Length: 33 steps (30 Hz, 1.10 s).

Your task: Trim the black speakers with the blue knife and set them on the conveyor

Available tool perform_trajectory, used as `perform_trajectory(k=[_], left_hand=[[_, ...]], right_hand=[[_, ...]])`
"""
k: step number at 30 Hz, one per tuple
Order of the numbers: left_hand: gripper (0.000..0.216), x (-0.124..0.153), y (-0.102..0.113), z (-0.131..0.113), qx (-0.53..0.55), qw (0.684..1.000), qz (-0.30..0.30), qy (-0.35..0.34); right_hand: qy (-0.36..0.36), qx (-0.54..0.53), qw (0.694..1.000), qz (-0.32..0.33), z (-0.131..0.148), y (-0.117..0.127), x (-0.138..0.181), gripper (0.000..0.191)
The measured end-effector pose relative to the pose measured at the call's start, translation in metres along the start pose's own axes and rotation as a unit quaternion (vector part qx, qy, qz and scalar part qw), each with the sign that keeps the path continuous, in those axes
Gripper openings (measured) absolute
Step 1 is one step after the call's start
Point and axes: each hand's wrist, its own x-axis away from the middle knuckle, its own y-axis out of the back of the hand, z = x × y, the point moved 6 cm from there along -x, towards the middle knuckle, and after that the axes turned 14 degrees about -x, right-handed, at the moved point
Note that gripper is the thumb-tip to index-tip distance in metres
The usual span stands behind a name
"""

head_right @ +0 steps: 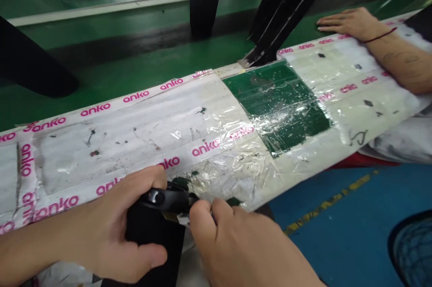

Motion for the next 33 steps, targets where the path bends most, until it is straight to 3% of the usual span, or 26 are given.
perform_trajectory(k=[7, 9, 12, 14, 22, 33], left_hand=[[0.035, 0.003, -0.001, 0.003, -0.011, 1.000, -0.008, -0.002], [0.035, 0.004, -0.001, 0.003, -0.031, 0.999, -0.010, -0.019], [0.037, 0.004, 0.000, 0.001, -0.037, 0.998, -0.019, -0.036], [0.038, 0.003, 0.000, 0.000, -0.032, 0.998, -0.026, -0.039], [0.041, -0.002, -0.001, 0.001, -0.027, 0.998, -0.042, -0.035], [0.041, 0.000, -0.002, 0.003, -0.025, 0.998, -0.039, -0.033]], right_hand=[[-0.028, -0.007, 0.991, 0.132, -0.003, 0.015, -0.023, 0.038], [0.000, 0.016, 0.994, 0.105, -0.003, 0.027, -0.021, 0.033], [0.034, 0.035, 0.998, -0.037, -0.003, 0.053, -0.009, 0.017], [0.035, 0.040, 0.994, -0.097, -0.003, 0.059, -0.001, 0.012], [0.029, 0.002, 0.998, -0.055, 0.006, 0.018, -0.002, 0.025], [0.032, 0.016, 0.999, -0.039, 0.008, 0.017, -0.006, 0.039]])
